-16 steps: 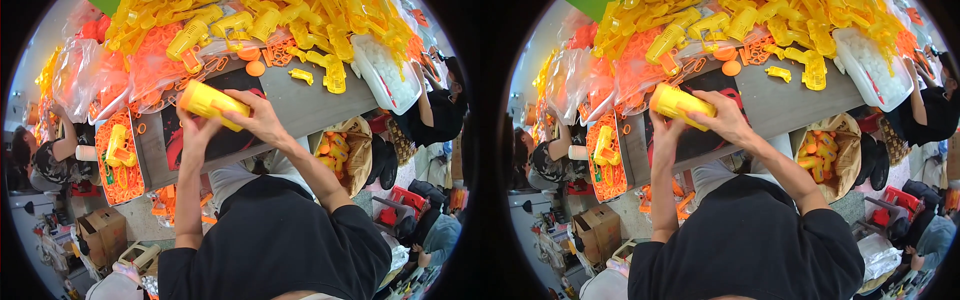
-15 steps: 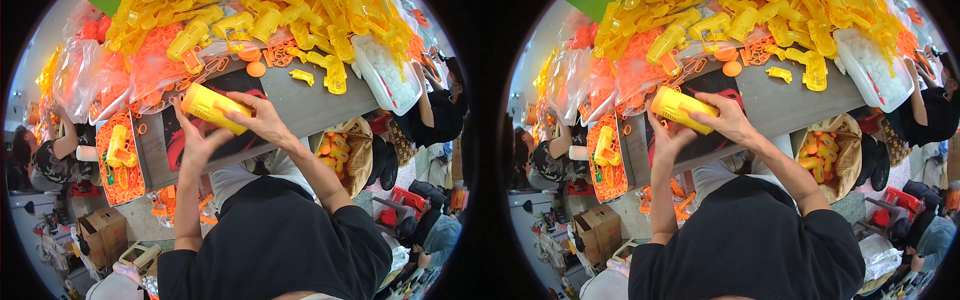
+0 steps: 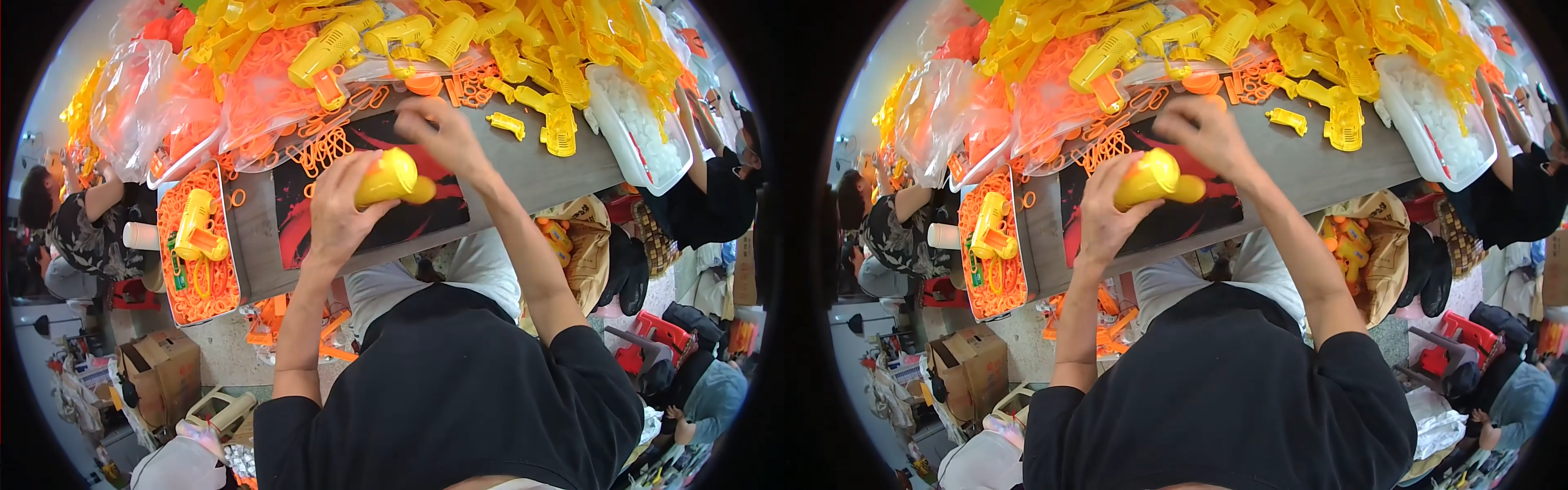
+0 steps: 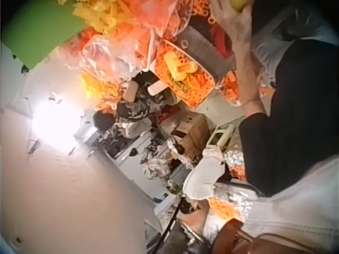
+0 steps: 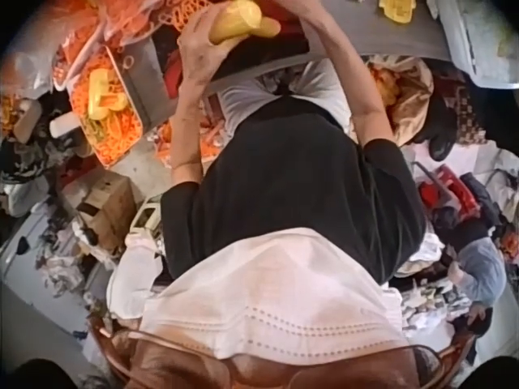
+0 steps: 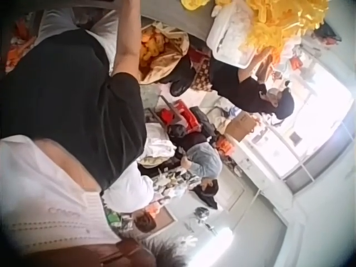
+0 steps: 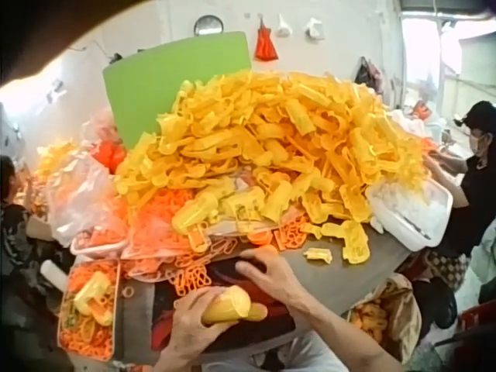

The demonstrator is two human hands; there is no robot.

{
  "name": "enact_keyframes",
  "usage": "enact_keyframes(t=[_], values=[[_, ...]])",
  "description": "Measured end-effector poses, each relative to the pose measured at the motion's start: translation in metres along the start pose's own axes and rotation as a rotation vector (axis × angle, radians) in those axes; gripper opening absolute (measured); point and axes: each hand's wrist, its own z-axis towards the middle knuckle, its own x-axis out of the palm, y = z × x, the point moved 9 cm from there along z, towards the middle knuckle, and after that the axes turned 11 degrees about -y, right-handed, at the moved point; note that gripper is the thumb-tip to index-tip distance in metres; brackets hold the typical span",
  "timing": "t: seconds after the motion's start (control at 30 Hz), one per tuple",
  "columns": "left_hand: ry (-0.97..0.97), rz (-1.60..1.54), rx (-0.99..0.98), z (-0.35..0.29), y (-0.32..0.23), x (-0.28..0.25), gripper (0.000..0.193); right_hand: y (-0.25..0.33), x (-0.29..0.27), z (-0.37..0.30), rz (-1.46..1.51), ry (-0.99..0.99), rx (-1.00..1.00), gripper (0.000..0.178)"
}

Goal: Assemble plastic toy guns from multiple components including the body, internal springs, and small parts on a workbench.

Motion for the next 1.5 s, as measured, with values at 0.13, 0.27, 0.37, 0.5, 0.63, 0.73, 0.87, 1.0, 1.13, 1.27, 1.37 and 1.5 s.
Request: enact_keyframes(t=[0.13, 0.27, 0.37, 0.5, 0.63, 0.73, 0.87, 1.0, 1.13, 1.27, 1.37, 1.5], values=[[-0.173, -0.497, -0.342, -0.020, 0.044, 0.015, 0.075, -0.045, -0.031, 0.022, -0.914, -0.485, -0.307, 0.051], [-0.102, -0.530, -0.339, -0.020, 0.041, 0.022, 0.079, -0.088, -0.025, 0.031, -0.970, -0.279, -0.227, 0.054], [-0.155, -0.386, -0.189, -0.008, 0.032, 0.015, 0.075, -0.082, -0.039, 0.034, -0.855, -0.293, -0.185, 0.043], [-0.184, -0.321, -0.186, -0.006, 0.038, 0.022, 0.066, -0.064, -0.066, 0.013, -0.581, -0.446, -0.033, 0.023], [-0.171, -0.306, -0.162, 0.004, 0.019, 0.030, 0.066, 0.040, -0.036, -0.035, -0.551, -0.403, -0.436, 0.029], [-0.133, -0.318, -0.187, 0.001, 0.026, 0.044, 0.069, 0.060, -0.020, -0.062, -0.528, -0.300, -0.568, 0.031], [-0.138, -0.283, -0.121, 0.008, 0.020, 0.048, 0.076, 0.053, -0.015, -0.078, -0.391, -0.222, -0.540, 0.032], [-0.078, -0.344, -0.170, 0.010, 0.005, 0.053, 0.083, 0.042, -0.028, -0.073, -0.296, -0.170, -0.417, 0.028], [-0.075, -0.267, 0.018, 0.011, -0.012, 0.048, 0.081, 0.049, -0.035, -0.082, -0.267, -0.144, -0.453, 0.023], [0.010, -0.343, 0.074, 0.008, -0.035, 0.053, 0.072, 0.027, -0.051, -0.054, 0.013, -0.137, -0.041, 0.033], [0.105, -0.354, 0.031, -0.001, -0.034, 0.074, 0.070, 0.013, -0.014, -0.038, -0.001, 0.090, -0.085, 0.035], [0.086, -0.276, 0.064, -0.016, -0.026, 0.072, 0.067, 0.021, 0.005, -0.056, -0.117, 0.263, -0.129, 0.030]])
